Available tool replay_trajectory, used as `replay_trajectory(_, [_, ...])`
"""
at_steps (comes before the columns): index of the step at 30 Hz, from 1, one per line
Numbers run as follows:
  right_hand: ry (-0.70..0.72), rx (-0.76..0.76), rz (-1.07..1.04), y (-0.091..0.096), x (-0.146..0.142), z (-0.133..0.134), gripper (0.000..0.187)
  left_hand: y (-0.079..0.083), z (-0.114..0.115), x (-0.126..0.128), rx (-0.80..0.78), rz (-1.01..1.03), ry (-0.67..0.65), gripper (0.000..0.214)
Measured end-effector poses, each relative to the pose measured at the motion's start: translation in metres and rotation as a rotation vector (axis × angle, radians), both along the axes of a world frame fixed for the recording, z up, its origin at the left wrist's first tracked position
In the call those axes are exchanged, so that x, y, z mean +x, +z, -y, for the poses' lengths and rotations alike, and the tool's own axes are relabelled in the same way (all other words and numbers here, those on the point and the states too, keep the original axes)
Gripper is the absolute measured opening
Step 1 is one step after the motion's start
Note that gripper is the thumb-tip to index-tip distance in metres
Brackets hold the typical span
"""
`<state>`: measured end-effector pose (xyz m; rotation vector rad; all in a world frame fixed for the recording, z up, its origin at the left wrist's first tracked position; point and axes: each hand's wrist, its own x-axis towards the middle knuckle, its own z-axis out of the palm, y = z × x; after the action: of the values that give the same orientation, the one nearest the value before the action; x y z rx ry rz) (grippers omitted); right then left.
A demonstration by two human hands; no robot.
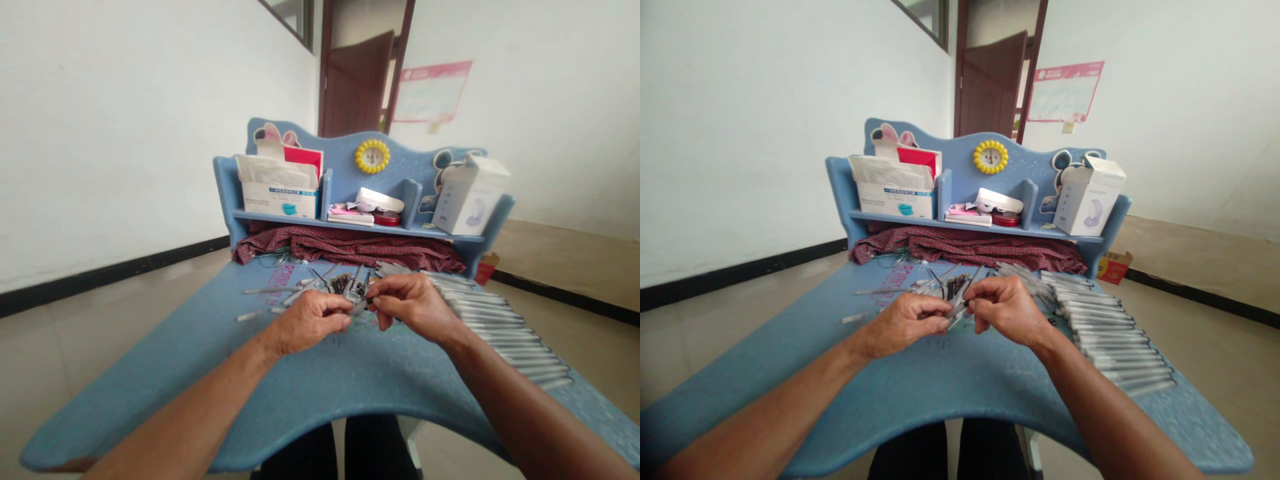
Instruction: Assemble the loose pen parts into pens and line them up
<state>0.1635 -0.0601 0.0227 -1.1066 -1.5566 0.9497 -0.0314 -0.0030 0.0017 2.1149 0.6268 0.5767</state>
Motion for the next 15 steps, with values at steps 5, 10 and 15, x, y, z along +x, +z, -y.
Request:
replay_trajectory(5, [-0.001, -0.033, -0.017, -0.001, 0.001, 0.001, 0.011, 0.0, 0.001, 0.0, -0.189, 0.064, -0.027, 0.02])
replay_trajectory(10, [0.0, -0.002, 0.018, -0.008, 0.003, 0.0, 0.012, 0.0, 0.002, 0.001, -0.25, 0.083, 0.0, 0.022])
replay_trajectory(15, [0.014, 0.034, 0.06, -0.012, 0.008, -0.002, 0.016, -0.002, 0.001, 0.001, -0.238, 0.088, 0.001, 0.021])
